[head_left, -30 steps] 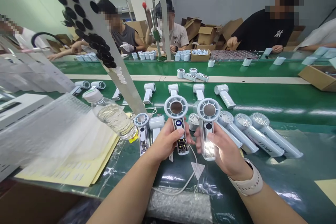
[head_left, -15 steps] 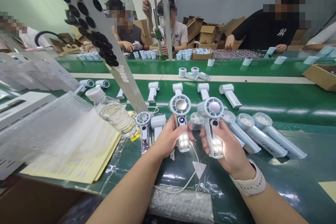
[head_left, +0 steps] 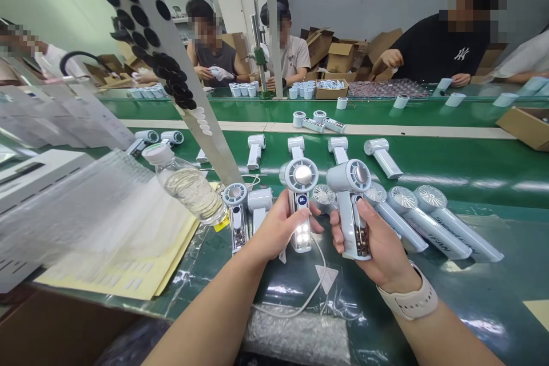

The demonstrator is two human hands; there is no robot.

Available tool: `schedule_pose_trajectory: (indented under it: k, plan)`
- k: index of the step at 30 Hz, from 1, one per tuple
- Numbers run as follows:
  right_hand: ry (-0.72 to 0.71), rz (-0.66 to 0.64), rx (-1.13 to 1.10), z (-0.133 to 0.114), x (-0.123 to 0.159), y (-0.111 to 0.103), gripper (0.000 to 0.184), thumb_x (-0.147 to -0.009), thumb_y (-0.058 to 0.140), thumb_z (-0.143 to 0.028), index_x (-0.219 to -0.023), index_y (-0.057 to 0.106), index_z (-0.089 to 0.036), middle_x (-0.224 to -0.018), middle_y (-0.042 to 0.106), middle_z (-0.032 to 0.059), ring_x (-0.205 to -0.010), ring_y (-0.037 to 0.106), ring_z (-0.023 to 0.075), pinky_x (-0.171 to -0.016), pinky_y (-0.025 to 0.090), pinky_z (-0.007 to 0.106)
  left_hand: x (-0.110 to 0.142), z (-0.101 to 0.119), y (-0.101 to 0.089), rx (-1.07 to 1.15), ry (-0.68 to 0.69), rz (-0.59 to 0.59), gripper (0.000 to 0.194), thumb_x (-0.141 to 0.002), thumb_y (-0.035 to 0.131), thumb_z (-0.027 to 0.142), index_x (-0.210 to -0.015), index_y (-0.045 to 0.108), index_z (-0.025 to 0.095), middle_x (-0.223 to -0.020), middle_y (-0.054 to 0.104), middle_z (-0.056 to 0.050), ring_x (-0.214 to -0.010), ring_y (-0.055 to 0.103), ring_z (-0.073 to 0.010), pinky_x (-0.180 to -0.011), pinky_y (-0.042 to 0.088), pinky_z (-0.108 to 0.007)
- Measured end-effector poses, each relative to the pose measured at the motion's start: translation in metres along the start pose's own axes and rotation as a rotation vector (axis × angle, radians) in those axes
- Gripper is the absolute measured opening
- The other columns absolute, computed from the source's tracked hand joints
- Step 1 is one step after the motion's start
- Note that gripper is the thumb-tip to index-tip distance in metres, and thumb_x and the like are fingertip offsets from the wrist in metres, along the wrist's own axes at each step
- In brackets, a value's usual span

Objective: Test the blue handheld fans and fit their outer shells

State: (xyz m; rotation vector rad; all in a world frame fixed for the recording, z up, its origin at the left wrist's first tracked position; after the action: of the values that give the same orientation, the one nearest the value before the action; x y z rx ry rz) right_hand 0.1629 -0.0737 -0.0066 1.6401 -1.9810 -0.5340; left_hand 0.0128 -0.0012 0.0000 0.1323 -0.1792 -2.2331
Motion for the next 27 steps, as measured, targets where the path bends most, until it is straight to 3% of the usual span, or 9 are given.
schedule_pose_trajectory:
  k: [3,9,13,17,22,27]
  plan:
    - [0.048,-0.038,-0.039,0.000,-0.001,0.000,0.036,-0.085,0.066,-0.056,-0.084,0.065,-0.020,-0.080,0.069,0.0033,-0.054,0.060,0.0127,-0.047,0.052,0.024,0.001,0.004,-0.001,-0.052,-0.016,0.075,0.035,-0.082,0.068,0.042,-0.099,0.047,0.019,-0.096,0.065,-0.006,-0.067,0.068,-0.0194,-0.064,0.050,-0.034]
    - [0.076,-0.001,-0.060,0.002,-0.002,-0.002,0.039,-0.085,0.067,-0.056,-0.095,0.076,-0.019,-0.087,0.075,0.0062,-0.074,0.069,0.0195,-0.072,0.059,0.032,0.004,0.002,-0.001,0.029,-0.052,0.113,0.055,-0.077,0.073,0.054,-0.110,0.041,0.023,-0.094,0.069,-0.007,-0.058,0.066,-0.0196,-0.050,0.048,-0.030]
    - [0.080,-0.026,-0.059,0.006,0.000,-0.002,0.037,-0.085,0.069,-0.054,-0.105,0.075,-0.023,-0.094,0.076,0.0059,-0.083,0.070,0.0236,-0.071,0.059,0.035,0.008,-0.002,0.000,0.114,-0.052,0.062,0.048,-0.086,0.053,0.066,-0.106,0.040,0.024,-0.086,0.070,-0.004,-0.055,0.065,-0.0190,-0.048,0.046,-0.029]
    - [0.026,-0.015,-0.009,0.006,0.002,-0.005,0.030,-0.086,0.069,-0.050,-0.102,0.074,-0.025,-0.094,0.076,0.0061,-0.089,0.071,0.0268,-0.075,0.058,0.039,0.011,0.000,0.001,0.130,0.011,0.036,0.041,-0.086,0.059,0.057,-0.107,0.044,0.024,-0.081,0.067,0.000,-0.058,0.063,-0.0164,-0.051,0.044,-0.025]
    - [-0.051,0.001,0.025,0.001,0.000,-0.004,0.026,-0.085,0.071,-0.050,-0.091,0.073,-0.025,-0.086,0.075,0.0044,-0.080,0.070,0.0247,-0.069,0.058,0.037,0.013,0.006,0.004,0.187,0.073,-0.010,0.047,-0.085,0.065,0.054,-0.115,0.046,0.023,-0.091,0.066,-0.003,-0.066,0.064,-0.0151,-0.059,0.047,-0.026]
    - [-0.058,0.010,-0.009,-0.001,0.000,-0.003,0.025,-0.084,0.073,-0.048,-0.086,0.075,-0.023,-0.078,0.072,0.0022,-0.067,0.063,0.0183,-0.060,0.054,0.030,0.010,0.005,0.007,0.250,0.016,-0.054,0.041,-0.092,0.047,0.062,-0.105,0.040,0.024,-0.078,0.066,0.000,-0.049,0.064,-0.0173,-0.047,0.048,-0.028]
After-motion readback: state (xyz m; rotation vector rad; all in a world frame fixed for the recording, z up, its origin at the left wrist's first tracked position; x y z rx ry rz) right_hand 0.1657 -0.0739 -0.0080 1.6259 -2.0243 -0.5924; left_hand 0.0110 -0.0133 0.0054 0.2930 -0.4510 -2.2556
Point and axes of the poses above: each hand's wrist, its own x-axis away from the middle knuckle, its own y-axis out of the palm, z = x × y, the point moved 3 cm from there along -x, towards the middle knuckle
